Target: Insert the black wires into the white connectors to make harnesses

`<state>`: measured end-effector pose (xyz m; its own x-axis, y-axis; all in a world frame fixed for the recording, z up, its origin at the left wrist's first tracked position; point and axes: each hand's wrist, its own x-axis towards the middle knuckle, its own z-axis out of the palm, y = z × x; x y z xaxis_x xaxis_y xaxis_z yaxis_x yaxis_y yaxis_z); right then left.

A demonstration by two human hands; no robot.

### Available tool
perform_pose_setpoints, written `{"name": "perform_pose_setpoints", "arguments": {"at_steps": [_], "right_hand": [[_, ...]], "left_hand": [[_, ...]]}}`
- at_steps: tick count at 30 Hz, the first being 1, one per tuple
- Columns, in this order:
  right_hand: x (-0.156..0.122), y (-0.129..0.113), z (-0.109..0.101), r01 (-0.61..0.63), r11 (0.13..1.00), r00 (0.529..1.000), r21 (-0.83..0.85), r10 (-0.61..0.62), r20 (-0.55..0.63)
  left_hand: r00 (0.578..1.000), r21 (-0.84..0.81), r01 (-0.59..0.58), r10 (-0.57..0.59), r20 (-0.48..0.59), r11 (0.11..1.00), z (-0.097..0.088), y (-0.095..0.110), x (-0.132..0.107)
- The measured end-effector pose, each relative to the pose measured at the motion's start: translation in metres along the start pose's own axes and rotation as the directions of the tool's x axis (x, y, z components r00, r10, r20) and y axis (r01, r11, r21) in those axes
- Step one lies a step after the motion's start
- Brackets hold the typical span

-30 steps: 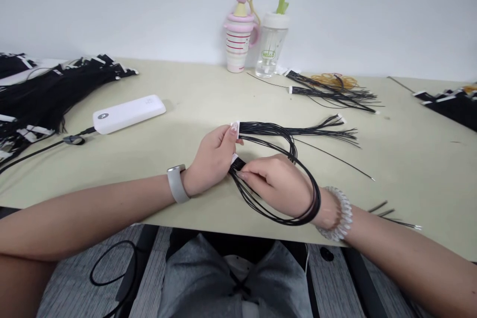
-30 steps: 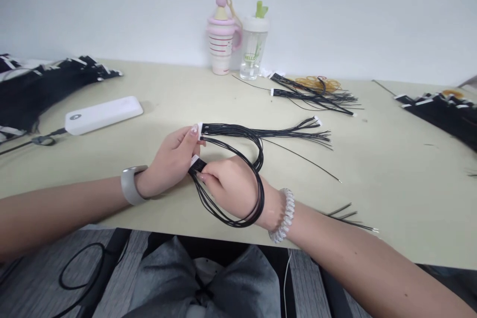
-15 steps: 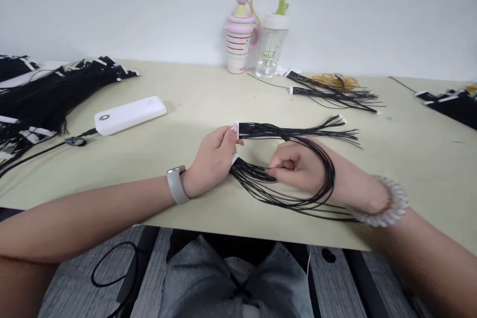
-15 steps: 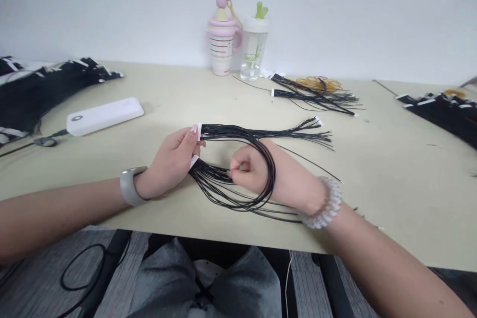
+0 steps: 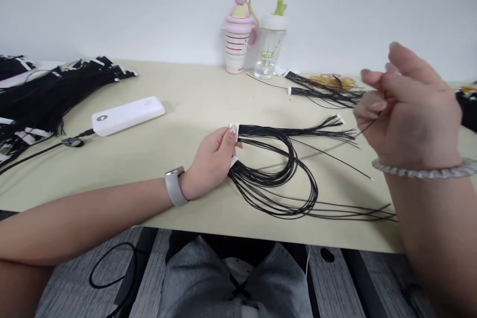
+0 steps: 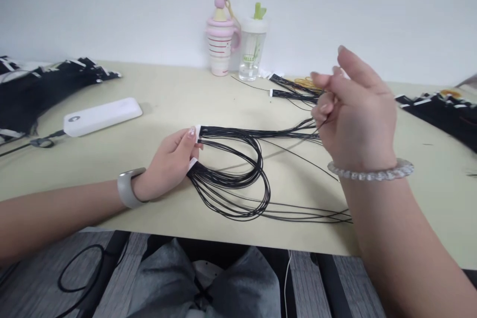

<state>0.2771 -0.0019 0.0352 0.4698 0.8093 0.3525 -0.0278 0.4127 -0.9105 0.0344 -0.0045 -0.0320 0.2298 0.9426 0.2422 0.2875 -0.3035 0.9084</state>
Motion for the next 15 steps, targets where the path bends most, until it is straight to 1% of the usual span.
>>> {"name": "perform_pose_setpoints", "arguments": {"at_steps": [1,2,3,4,5,6,8,9,10,11,15], "right_hand": [[-0.007,0.0,0.004,0.008,0.998,0.998,-0.066,-0.004,0.057],[-0.015,0.0,0.008,0.032,0.99,0.99,-0.138,-0.013,0.139],[-0.024,0.0,0.013,0.084,0.973,0.971,-0.216,-0.031,0.239],[-0.034,0.002,0.019,0.164,0.941,0.937,-0.296,-0.055,0.344],[-0.043,0.004,0.024,0.264,0.89,0.887,-0.373,-0.071,0.457],[-0.051,0.006,0.029,0.375,0.822,0.822,-0.428,-0.082,0.563],[-0.063,0.011,0.037,0.566,0.68,0.694,-0.466,-0.088,0.714],[-0.066,0.013,0.039,0.631,0.623,0.648,-0.462,-0.094,0.756],[-0.068,0.016,0.041,0.673,0.582,0.618,-0.457,-0.102,0.78],[-0.069,0.018,0.042,0.697,0.556,0.603,-0.453,-0.111,0.79],[-0.069,0.022,0.042,0.726,0.503,0.596,-0.469,-0.121,0.794]], "left_hand": [[1.0,-0.003,-0.009,0.009,0.005,1.0,0.0,0.0,0.0],[1.0,-0.007,-0.018,0.018,0.008,1.0,0.0,0.0,-0.001],[1.0,-0.01,-0.026,0.026,0.011,1.0,0.0,0.0,-0.001],[0.999,-0.013,-0.031,0.031,0.012,0.999,0.0,0.0,-0.002],[0.999,-0.012,-0.032,0.033,0.01,0.999,0.0,0.0,-0.002],[0.999,-0.009,-0.034,0.034,0.006,0.999,0.0,0.0,-0.002],[0.999,0.001,-0.041,0.041,0.004,0.999,0.0,0.001,-0.003],[0.999,0.006,-0.047,0.047,0.007,0.999,0.0,0.001,-0.004],[0.998,0.012,-0.054,0.054,0.011,0.998,0.0,0.001,-0.004],[0.998,0.019,-0.061,0.061,0.017,0.998,0.0,0.002,-0.005],[0.996,0.047,-0.093,0.092,0.019,0.995,0.001,0.004,-0.007]]}}
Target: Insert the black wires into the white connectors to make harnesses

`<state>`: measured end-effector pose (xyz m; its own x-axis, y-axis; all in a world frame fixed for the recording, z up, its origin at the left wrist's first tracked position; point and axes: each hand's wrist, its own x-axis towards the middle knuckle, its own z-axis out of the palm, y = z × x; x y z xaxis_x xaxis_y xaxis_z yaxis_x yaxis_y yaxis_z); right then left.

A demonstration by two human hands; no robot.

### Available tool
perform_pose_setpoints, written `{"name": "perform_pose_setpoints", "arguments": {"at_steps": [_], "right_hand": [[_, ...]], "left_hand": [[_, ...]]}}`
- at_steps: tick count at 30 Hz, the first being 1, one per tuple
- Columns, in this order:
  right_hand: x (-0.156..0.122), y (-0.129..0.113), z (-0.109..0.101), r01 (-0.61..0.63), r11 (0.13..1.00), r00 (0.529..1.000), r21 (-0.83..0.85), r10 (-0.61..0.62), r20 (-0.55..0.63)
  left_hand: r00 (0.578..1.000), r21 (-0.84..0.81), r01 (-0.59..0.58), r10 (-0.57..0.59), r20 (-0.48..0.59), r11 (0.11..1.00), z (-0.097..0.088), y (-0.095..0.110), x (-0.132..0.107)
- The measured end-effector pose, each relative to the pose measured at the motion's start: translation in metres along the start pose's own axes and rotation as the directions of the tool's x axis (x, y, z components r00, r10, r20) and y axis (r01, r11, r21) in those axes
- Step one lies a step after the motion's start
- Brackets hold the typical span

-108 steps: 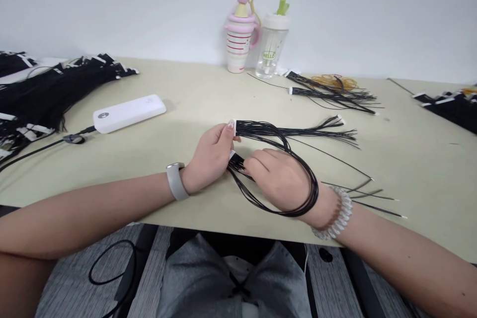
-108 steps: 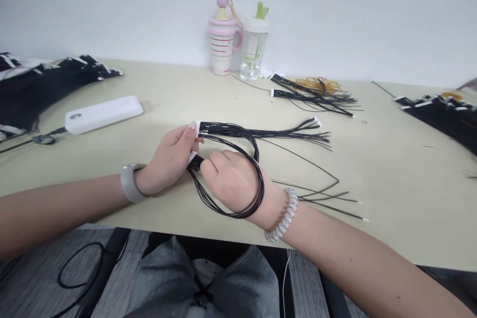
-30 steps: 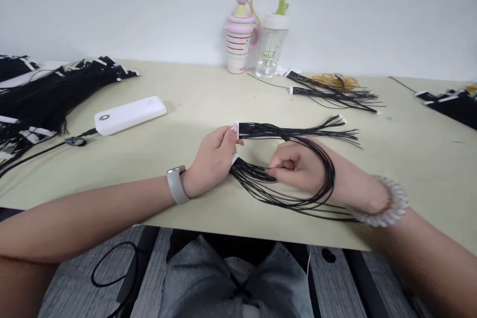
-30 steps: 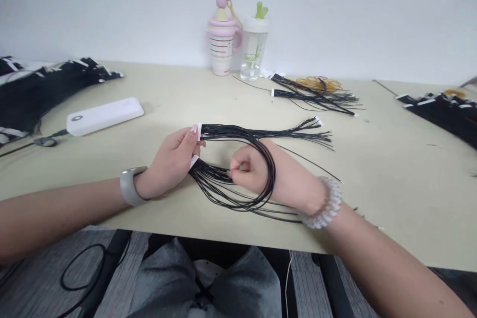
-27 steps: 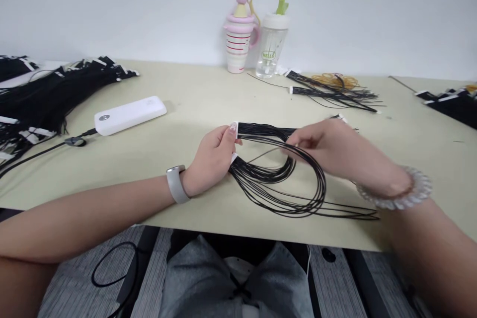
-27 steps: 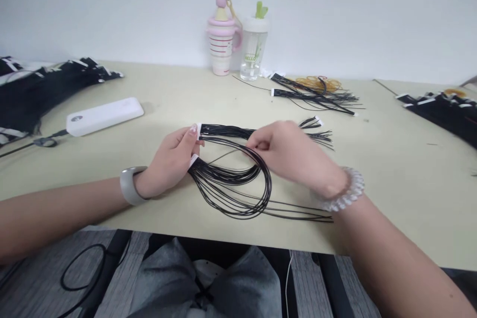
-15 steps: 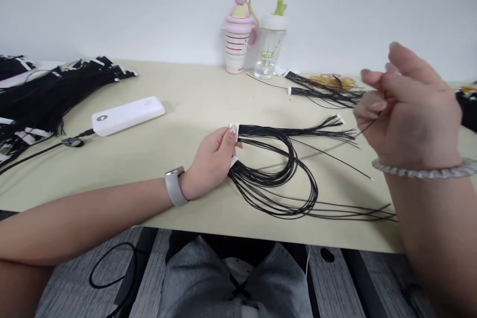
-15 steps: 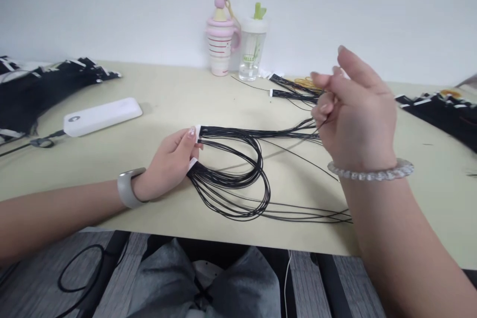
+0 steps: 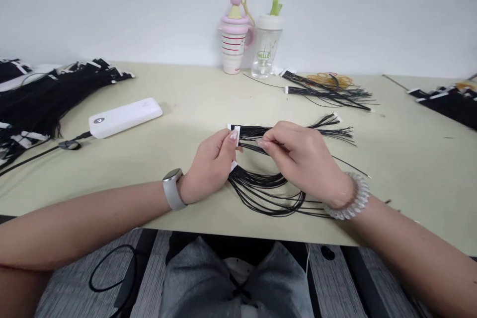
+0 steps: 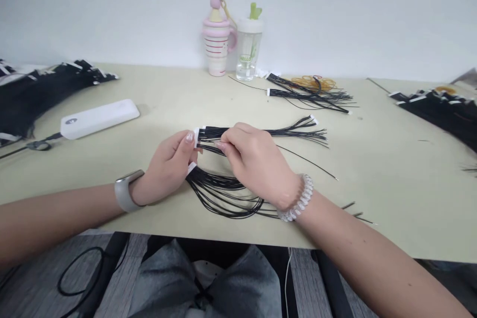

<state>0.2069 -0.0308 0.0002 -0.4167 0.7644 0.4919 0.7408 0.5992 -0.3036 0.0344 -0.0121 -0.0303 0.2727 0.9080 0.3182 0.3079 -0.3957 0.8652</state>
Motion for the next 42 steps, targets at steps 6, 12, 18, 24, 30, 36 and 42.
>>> {"name": "perform_pose_setpoints", "arguments": {"at_steps": [6,12,18,24,30,36,42], "right_hand": [[-0.001,-0.001,0.0,0.011,0.998,0.998,-0.056,-0.007,0.058],[-0.002,0.0,0.002,0.028,0.996,1.0,-0.09,-0.027,0.009],[-0.003,-0.002,0.003,0.087,0.977,0.995,-0.197,-0.094,-0.027],[-0.003,0.0,0.006,0.146,0.96,0.987,-0.24,-0.157,-0.028],[-0.004,0.007,0.009,0.23,0.88,0.958,-0.415,-0.279,-0.062],[-0.004,0.008,0.006,0.273,0.825,0.939,-0.494,-0.34,-0.049],[-0.003,0.005,0.007,0.247,0.902,0.957,-0.354,-0.285,-0.058]], "left_hand": [[0.999,0.017,-0.024,0.024,0.024,1.0,0.0,0.0,-0.001],[0.999,0.032,-0.031,0.03,0.026,0.999,0.0,-0.001,-0.001],[0.999,0.033,-0.025,0.024,0.03,0.999,0.001,0.0,-0.001],[0.999,0.04,-0.027,0.025,0.043,0.999,0.0,0.0,-0.002],[0.999,0.027,-0.036,0.034,0.04,0.999,0.001,-0.001,-0.002],[0.999,0.016,-0.03,0.03,0.022,0.999,0.001,-0.001,-0.002],[0.998,0.037,-0.047,0.045,0.048,0.998,0.0,-0.002,-0.002]]}}
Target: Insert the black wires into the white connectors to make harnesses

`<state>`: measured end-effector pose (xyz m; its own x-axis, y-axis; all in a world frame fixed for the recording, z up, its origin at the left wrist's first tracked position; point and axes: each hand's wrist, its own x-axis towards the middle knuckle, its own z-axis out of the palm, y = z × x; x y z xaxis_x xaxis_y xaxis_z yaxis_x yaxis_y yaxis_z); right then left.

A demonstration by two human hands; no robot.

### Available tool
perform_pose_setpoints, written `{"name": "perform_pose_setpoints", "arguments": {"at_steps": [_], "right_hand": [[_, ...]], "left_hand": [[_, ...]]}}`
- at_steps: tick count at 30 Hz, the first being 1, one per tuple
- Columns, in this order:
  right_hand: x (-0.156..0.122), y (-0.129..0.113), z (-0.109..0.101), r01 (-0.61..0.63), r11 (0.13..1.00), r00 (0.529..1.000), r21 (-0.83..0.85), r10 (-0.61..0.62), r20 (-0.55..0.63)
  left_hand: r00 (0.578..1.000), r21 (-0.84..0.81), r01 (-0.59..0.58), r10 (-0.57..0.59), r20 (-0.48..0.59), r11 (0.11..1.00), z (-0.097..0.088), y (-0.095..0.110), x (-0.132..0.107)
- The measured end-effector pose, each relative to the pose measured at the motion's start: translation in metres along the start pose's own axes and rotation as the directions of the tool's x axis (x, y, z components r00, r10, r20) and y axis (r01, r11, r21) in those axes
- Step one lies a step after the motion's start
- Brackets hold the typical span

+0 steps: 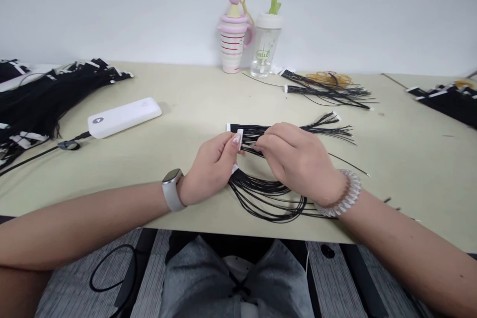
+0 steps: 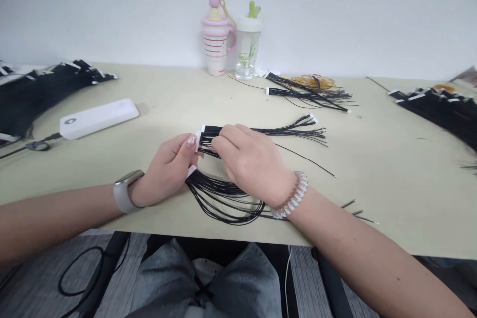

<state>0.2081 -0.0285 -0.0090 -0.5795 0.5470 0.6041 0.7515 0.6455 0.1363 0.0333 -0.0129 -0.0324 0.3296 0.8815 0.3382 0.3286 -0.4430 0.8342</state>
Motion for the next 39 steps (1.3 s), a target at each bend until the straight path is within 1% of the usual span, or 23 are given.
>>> {"name": "perform_pose_setpoints", "arguments": {"at_steps": [4,8,10,14,16,19,23,26,27,28,29,30,31,32,33,34,35,36,37,39], "right_hand": [[0.0,-0.004,0.002,-0.037,0.996,0.999,0.086,0.036,0.017],[0.0,-0.006,0.005,-0.037,0.993,0.999,0.113,0.035,0.015],[0.001,-0.004,0.005,-0.052,0.992,0.998,0.113,0.048,0.042],[0.001,0.006,0.0,-0.107,0.989,0.987,0.098,0.093,0.132],[0.002,0.011,-0.006,-0.135,0.983,0.983,0.126,0.117,0.138],[0.003,0.016,-0.018,-0.179,0.965,0.982,0.19,0.164,0.088],[0.004,0.015,-0.031,-0.203,0.947,0.975,0.249,0.219,-0.038],[0.003,0.013,-0.039,-0.221,0.946,0.956,0.237,0.258,-0.141],[0.002,0.013,-0.041,-0.245,0.937,0.948,0.248,0.285,-0.139],[0.0,0.013,-0.043,-0.281,0.918,0.944,0.279,0.316,-0.09],[-0.001,0.014,-0.045,-0.326,0.889,0.94,0.321,0.34,0.014],[-0.002,0.015,-0.047,-0.382,0.851,0.924,0.36,0.343,0.169],[-0.004,0.016,-0.048,-0.446,0.811,0.879,0.38,0.317,0.355],[-0.006,0.017,-0.048,-0.506,0.778,0.801,0.373,0.263,0.538],[-0.007,0.017,-0.046,-0.553,0.758,0.701,0.347,0.198,0.685],[-0.008,0.016,-0.044,-0.575,0.751,0.617,0.325,0.136,0.775],[-0.009,0.015,-0.039,-0.579,0.748,0.567,0.325,0.084,0.819],[-0.01,0.012,-0.034,-0.573,0.742,0.562,0.348,0.047,0.826],[-0.009,0.009,-0.028,-0.561,0.731,0.593,0.388,0.028,0.805],[-0.008,0.0,-0.015,-0.542,0.696,0.684,0.47,0.041,0.728]], "left_hand": [[1.0,0.019,-0.02,0.02,0.017,1.0,0.0,0.0,-0.001],[0.998,0.036,-0.042,0.041,0.039,0.998,0.0,0.001,-0.001],[0.999,0.031,-0.038,0.036,0.041,0.999,0.0,0.001,-0.001],[0.999,-0.01,0.028,-0.028,0.021,1.0,-0.001,0.001,0.001],[0.996,-0.032,0.085,-0.086,-0.007,0.996,-0.001,0.001,0.004],[0.989,-0.037,0.131,-0.134,-0.066,0.991,-0.002,-0.001,0.008],[0.977,-0.079,0.168,-0.176,-0.117,0.983,-0.001,-0.006,0.012],[0.969,-0.122,0.187,-0.203,-0.138,0.975,-0.001,-0.01,0.013],[0.967,-0.136,0.19,-0.209,-0.143,0.972,0.0,-0.011,0.013],[0.965,-0.15,0.194,-0.217,-0.149,0.969,0.0,-0.012,0.014],[0.963,-0.162,0.2,-0.224,-0.151,0.966,0.0,-0.013,0.014],[0.961,-0.171,0.205,-0.231,-0.15,0.964,0.0,-0.014,0.014],[0.961,-0.177,0.207,-0.234,-0.145,0.962,0.001,-0.014,0.014],[0.962,-0.182,0.207,-0.234,-0.141,0.961,0.001,-0.014,0.015],[0.963,-0.186,0.204,-0.231,-0.139,0.961,0.001,-0.015,0.015],[0.964,-0.19,0.199,-0.226,-0.138,0.961,0.001,-0.015,0.015],[0.965,-0.195,0.192,-0.221,-0.142,0.962,0.002,-0.015,0.015],[0.966,-0.197,0.184,-0.214,-0.147,0.963,0.002,-0.015,0.015],[0.966,-0.194,0.177,-0.208,-0.152,0.965,0.001,-0.015,0.015],[0.97,-0.175,0.162,-0.189,-0.153,0.971,0.001,-0.014,0.014]]}}
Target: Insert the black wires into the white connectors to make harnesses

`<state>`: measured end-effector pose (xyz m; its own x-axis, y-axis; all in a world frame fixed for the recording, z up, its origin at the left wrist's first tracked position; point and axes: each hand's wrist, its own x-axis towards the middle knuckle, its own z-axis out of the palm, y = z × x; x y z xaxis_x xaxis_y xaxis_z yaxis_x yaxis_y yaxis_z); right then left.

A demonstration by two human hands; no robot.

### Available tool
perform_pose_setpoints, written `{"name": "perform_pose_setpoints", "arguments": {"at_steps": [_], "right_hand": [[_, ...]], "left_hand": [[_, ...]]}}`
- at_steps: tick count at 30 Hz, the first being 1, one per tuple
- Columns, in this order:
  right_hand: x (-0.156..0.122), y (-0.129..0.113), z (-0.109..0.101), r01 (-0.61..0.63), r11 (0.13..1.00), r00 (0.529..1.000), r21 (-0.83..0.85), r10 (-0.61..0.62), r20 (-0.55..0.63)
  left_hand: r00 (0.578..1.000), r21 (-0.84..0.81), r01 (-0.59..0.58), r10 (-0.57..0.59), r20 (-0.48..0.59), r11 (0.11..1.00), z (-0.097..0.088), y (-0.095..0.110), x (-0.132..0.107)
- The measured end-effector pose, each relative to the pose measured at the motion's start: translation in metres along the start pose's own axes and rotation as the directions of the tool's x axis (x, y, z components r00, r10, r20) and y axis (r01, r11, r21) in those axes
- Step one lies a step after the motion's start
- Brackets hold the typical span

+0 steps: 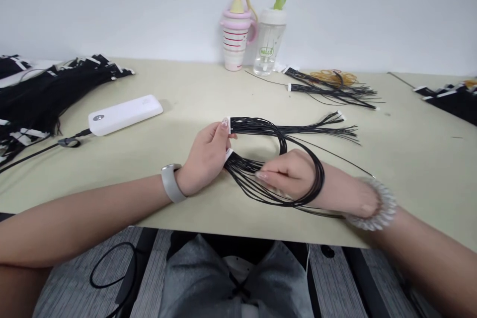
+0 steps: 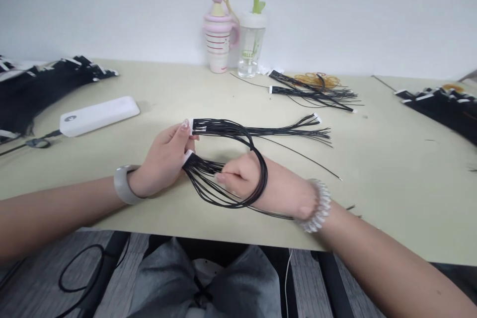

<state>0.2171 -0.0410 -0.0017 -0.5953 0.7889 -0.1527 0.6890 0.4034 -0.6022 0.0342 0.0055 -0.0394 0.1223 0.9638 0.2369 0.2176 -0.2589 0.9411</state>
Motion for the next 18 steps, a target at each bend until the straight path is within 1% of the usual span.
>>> {"name": "perform_pose_setpoints", "arguments": {"at_steps": [3,5,7,10,13,16,18], "right_hand": [[0.013,-0.004,0.016,0.019,0.996,0.991,0.086,-0.008,-0.133],[0.018,-0.006,0.023,0.023,0.989,0.986,0.146,0.002,-0.166],[0.021,-0.007,0.026,0.012,0.978,0.987,0.207,0.022,-0.16],[0.021,-0.009,0.029,-0.037,0.952,0.991,0.303,0.073,-0.11],[0.023,-0.01,0.03,-0.049,0.927,0.992,0.372,0.088,-0.087],[0.024,-0.009,0.031,-0.035,0.917,0.992,0.397,0.079,-0.096],[0.024,-0.009,0.032,-0.025,0.931,0.991,0.365,0.071,-0.114]], "left_hand": [[0.999,0.041,-0.031,0.03,0.014,0.999,-0.001,0.003,-0.002],[0.999,0.06,-0.042,0.041,0.018,0.997,-0.002,0.005,-0.003],[0.999,0.071,-0.051,0.05,0.018,0.996,-0.002,0.005,-0.003],[0.997,0.072,-0.072,0.07,0.033,0.995,-0.001,0.005,-0.003],[0.996,0.069,-0.083,0.08,0.048,0.994,-0.001,0.006,-0.004],[0.996,0.09,-0.078,0.074,0.049,0.993,-0.001,0.008,-0.005],[0.996,0.094,-0.078,0.074,0.055,0.993,-0.001,0.008,-0.005]]}}
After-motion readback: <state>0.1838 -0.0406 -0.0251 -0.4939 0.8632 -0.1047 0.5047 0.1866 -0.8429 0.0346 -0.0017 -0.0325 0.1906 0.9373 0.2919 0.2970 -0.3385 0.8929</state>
